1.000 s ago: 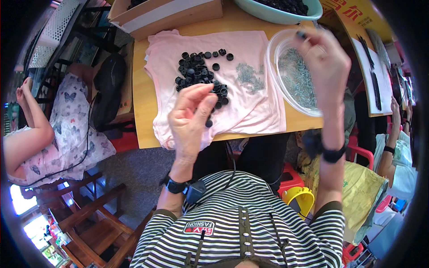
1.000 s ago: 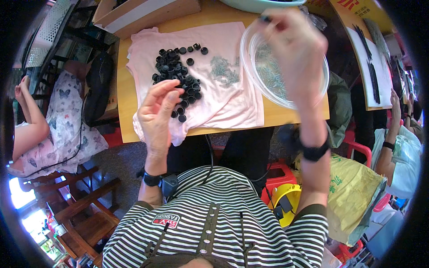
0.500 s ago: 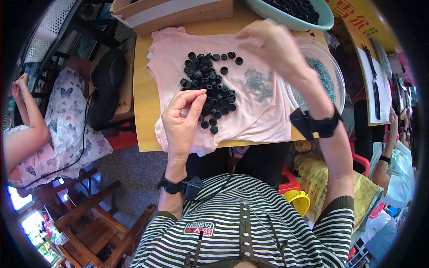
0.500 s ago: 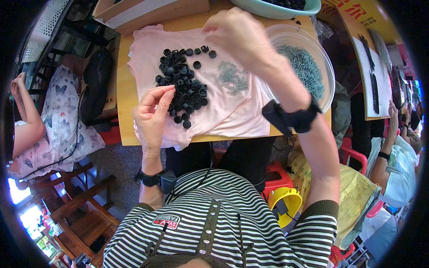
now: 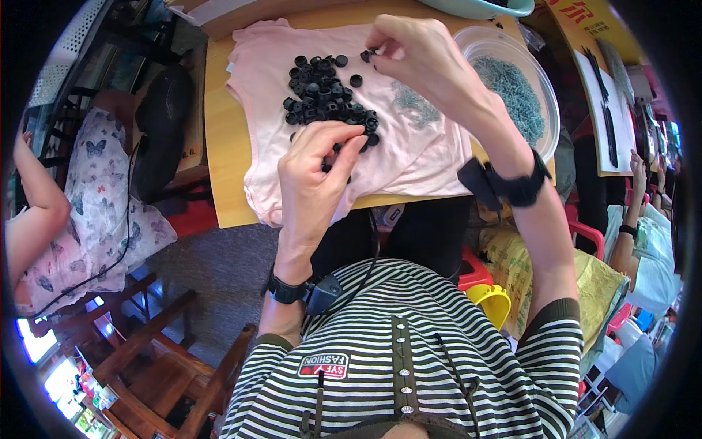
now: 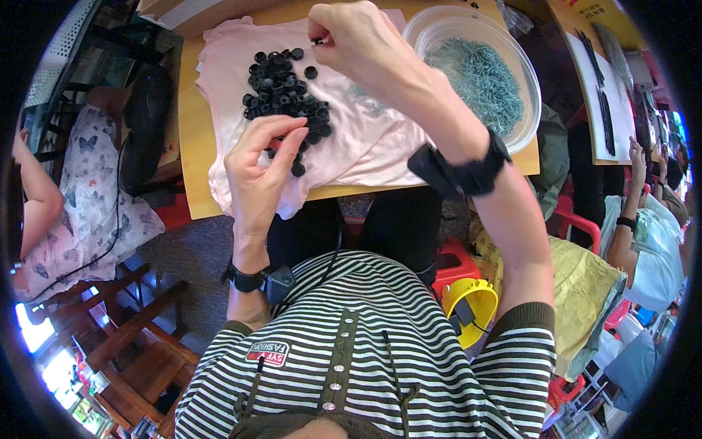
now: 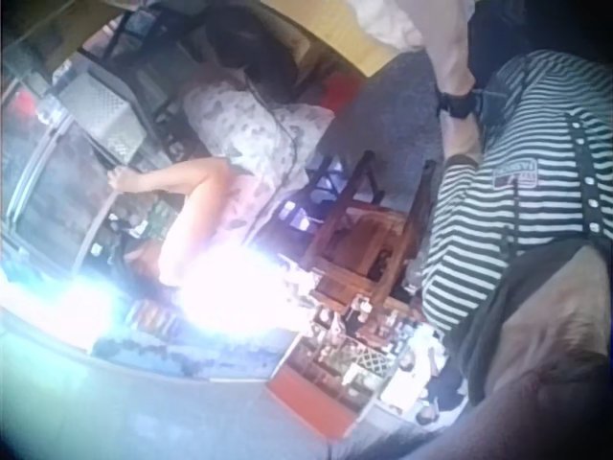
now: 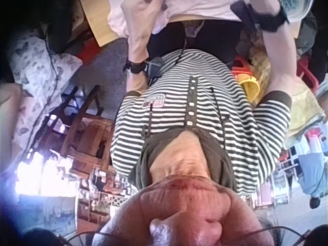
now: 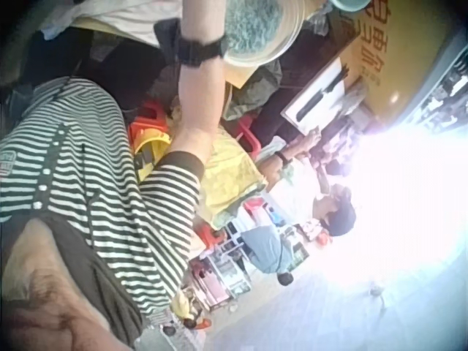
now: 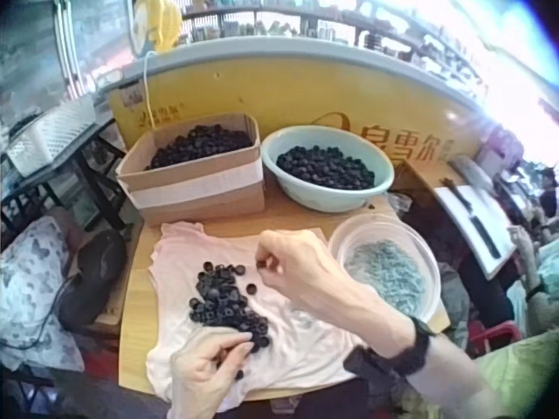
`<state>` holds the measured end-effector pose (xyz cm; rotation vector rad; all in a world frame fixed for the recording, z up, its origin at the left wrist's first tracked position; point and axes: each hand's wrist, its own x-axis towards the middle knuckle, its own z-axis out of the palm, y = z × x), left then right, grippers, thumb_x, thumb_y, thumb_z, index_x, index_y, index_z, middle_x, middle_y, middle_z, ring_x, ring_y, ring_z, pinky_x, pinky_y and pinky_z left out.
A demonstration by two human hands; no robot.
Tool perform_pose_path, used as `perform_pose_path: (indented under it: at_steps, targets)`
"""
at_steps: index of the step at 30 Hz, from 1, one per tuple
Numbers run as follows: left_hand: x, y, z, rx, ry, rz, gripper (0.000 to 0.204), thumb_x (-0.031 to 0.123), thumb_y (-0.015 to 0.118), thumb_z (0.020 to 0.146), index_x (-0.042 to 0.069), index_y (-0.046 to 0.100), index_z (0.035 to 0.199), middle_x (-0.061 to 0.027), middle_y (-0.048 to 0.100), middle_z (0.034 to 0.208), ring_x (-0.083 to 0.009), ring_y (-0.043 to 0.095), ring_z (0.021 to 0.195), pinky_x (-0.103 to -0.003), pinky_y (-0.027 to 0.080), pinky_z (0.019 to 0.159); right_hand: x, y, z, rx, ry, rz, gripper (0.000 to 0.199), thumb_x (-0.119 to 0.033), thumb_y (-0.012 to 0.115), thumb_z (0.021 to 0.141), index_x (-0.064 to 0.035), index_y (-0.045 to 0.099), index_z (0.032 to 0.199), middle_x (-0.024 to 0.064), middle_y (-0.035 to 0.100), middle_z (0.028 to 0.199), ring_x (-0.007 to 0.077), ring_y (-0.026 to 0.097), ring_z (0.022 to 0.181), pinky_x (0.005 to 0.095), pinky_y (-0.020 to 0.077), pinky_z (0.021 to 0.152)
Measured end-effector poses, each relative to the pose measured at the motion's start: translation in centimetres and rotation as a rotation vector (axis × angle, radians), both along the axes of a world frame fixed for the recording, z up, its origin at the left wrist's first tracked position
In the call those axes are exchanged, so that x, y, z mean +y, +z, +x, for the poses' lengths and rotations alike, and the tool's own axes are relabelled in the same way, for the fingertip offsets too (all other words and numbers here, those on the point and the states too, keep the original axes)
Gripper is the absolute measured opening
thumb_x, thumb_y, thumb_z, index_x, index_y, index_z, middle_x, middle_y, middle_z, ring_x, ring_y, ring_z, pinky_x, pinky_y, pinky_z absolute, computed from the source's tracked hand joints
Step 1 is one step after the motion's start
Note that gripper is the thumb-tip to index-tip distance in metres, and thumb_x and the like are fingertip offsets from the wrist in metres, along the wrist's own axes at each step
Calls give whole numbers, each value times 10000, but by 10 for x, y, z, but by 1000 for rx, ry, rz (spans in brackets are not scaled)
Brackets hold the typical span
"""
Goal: Sorting and inspecting small black and silver plastic or rubber components on a work surface.
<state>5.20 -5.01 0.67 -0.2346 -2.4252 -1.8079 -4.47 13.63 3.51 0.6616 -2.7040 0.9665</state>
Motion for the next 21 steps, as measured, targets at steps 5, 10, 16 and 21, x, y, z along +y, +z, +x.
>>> perform_pose_path:
  at_steps: [5,10,16,21]
  targets:
    - [26,-13,-24,437,-79,-426,104,67,716,754,39,677,846,-70,636,885,-260,560,906,-365,459,795,19,-25,77,25,-146,37,120,-17,603,793,-23,552,901,178,608,865,394,616,799,454,507,680]
    - [43,-25,-45,480,-27,-702,135,141,747,737,72,711,847,-41,646,920,-243,545,931,-362,429,834,22,-52,115,102,-141,177,127,-18,610,791,-37,577,912,114,585,917,301,597,901,379,504,766]
    - [55,-25,-49,413,13,-823,96,164,732,747,95,701,806,-23,640,918,-234,545,935,-363,407,817,26,-54,124,55,-143,51,154,-41,615,799,-37,584,950,115,572,928,306,577,924,387,478,803]
    - [50,-23,-45,480,-3,-747,88,135,729,722,91,662,760,-30,607,854,-231,538,892,-369,388,775,26,-53,124,-14,-153,-16,151,-43,595,788,-31,577,937,122,573,919,310,568,933,401,455,818]
